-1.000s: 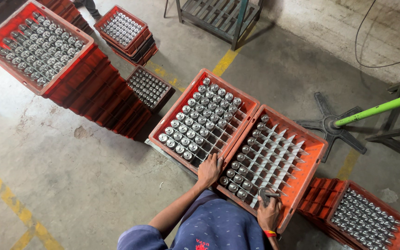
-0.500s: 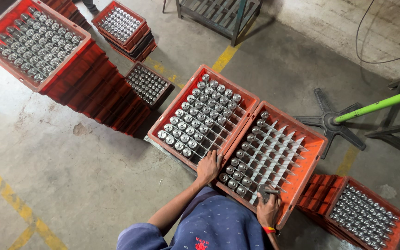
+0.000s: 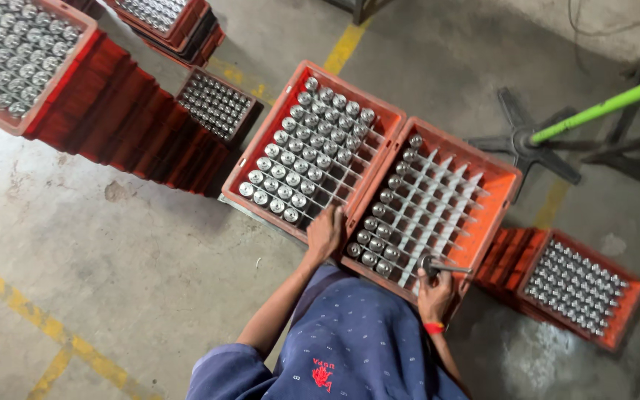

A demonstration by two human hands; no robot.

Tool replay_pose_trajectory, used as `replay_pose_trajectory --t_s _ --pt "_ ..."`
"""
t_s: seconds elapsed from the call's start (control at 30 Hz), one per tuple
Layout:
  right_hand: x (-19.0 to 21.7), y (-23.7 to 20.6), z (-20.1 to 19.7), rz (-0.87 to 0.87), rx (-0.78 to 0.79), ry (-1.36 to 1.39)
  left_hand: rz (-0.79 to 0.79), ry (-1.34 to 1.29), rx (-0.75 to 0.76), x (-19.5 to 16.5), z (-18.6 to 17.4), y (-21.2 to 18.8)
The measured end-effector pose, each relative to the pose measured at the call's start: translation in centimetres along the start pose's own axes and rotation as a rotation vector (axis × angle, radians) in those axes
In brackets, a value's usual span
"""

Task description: The person uses a metal tool to pick up small, round metal parts from a red crate and places them into an empty red crate with a grid insert. The person repeats this process, moving parts from one crate to another.

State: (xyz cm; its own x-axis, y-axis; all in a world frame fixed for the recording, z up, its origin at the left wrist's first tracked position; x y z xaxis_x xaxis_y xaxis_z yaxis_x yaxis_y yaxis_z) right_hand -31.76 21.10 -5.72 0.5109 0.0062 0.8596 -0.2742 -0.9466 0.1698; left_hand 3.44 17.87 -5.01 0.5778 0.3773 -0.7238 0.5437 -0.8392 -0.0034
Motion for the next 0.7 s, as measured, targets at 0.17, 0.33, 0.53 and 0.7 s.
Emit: replay_pose_trajectory --t_s 0.17,0.33,0.53,0.7 --pt "-1.7 0.7 -0.7 0.248 -0.034 0.457 0.294 0.091 -0.188 -3.6 -4.0 5.0" --pt "-1.2 0.7 -0.6 0.297 -0.005 0.487 0.479 0.194 -0.221 -7.2 -2.9 11.2" --pt "-3.5 -0.9 -1.5 0.291 0.028 0.378 0.556 0.321 -0.122 -8.2 0.7 13.6" --pt "-5.2 -2.7 -2.3 0.357 0.014 0.442 0.631 0.149 -0.142 -9.6 -3.3 12.2"
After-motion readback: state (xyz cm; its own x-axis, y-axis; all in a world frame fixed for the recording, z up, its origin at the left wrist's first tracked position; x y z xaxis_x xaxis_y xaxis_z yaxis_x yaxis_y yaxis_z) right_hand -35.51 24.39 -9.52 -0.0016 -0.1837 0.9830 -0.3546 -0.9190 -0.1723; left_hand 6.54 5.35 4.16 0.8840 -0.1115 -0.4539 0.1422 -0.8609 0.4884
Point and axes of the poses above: each hand's wrist, its own y-axis towards the middle knuckle, its own z-axis out of the palm, x = y × z, the point moved 9 cm from there along y, towards the middle knuckle, and after that the axes turned 10 degrees about -x, right-handed, at the moved point
